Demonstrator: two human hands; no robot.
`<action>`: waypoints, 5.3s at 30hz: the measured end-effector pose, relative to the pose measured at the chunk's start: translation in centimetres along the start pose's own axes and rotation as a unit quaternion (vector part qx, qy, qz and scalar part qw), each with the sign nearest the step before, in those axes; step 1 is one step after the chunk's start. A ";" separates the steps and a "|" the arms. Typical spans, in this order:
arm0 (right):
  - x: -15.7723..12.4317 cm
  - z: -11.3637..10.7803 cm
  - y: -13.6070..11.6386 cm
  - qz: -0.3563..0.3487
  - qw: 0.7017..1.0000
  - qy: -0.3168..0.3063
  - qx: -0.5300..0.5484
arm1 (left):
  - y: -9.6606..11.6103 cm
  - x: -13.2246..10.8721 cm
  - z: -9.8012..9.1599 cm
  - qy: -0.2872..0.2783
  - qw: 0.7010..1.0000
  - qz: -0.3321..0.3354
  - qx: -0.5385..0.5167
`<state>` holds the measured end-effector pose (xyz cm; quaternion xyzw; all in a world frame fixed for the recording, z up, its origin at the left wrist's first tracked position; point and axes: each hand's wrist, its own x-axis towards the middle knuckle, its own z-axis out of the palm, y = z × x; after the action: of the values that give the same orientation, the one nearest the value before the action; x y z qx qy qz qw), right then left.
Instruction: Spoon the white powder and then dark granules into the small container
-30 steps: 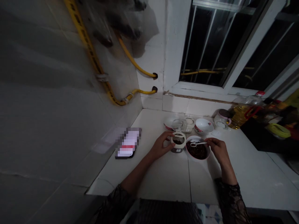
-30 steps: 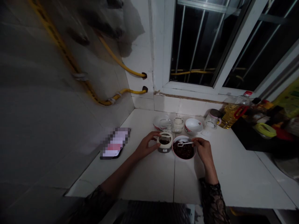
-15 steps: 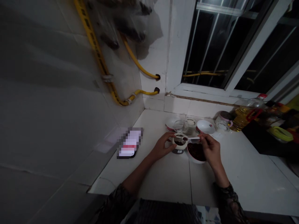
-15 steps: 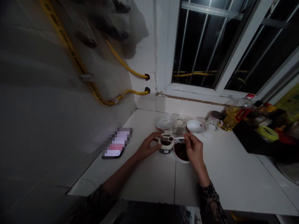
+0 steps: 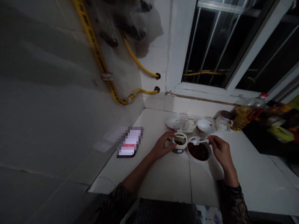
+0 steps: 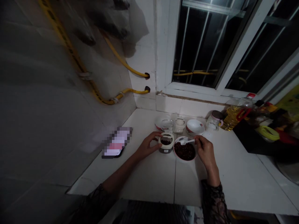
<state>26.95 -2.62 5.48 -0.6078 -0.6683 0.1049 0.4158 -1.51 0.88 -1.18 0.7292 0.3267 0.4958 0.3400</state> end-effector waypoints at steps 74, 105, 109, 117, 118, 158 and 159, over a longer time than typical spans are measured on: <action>-0.3 0.6 1.1 0.007 0.999 0.025 -0.040 | -0.3 -0.1 0.0 0.000 1.000 0.008 0.000; 0.1 1.4 1.1 0.175 0.968 -0.044 0.174 | 0.0 -0.1 0.0 -0.001 1.000 -0.006 -0.004; -0.2 2.0 1.2 0.117 0.986 -0.063 0.104 | -0.1 -0.1 -0.1 0.001 1.000 -0.007 -0.006; -0.2 1.2 1.2 0.100 0.982 -0.105 0.124 | -0.4 -0.2 0.0 0.004 1.000 -0.001 -0.016; -0.3 1.2 1.1 0.100 0.981 -0.110 0.126 | -0.4 -0.2 0.0 0.005 1.000 -0.002 -0.015; 0.1 0.2 0.7 0.237 0.943 -0.058 0.226 | -0.3 -0.2 0.1 0.000 1.000 0.000 -0.013; 0.1 0.2 0.6 0.243 0.939 -0.051 0.239 | -0.3 -0.2 0.0 -0.001 1.000 0.000 -0.013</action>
<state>27.27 -2.33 5.02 -0.6283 -0.4758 0.3902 0.4760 -1.57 0.89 -1.57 0.7251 0.3198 0.4993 0.3503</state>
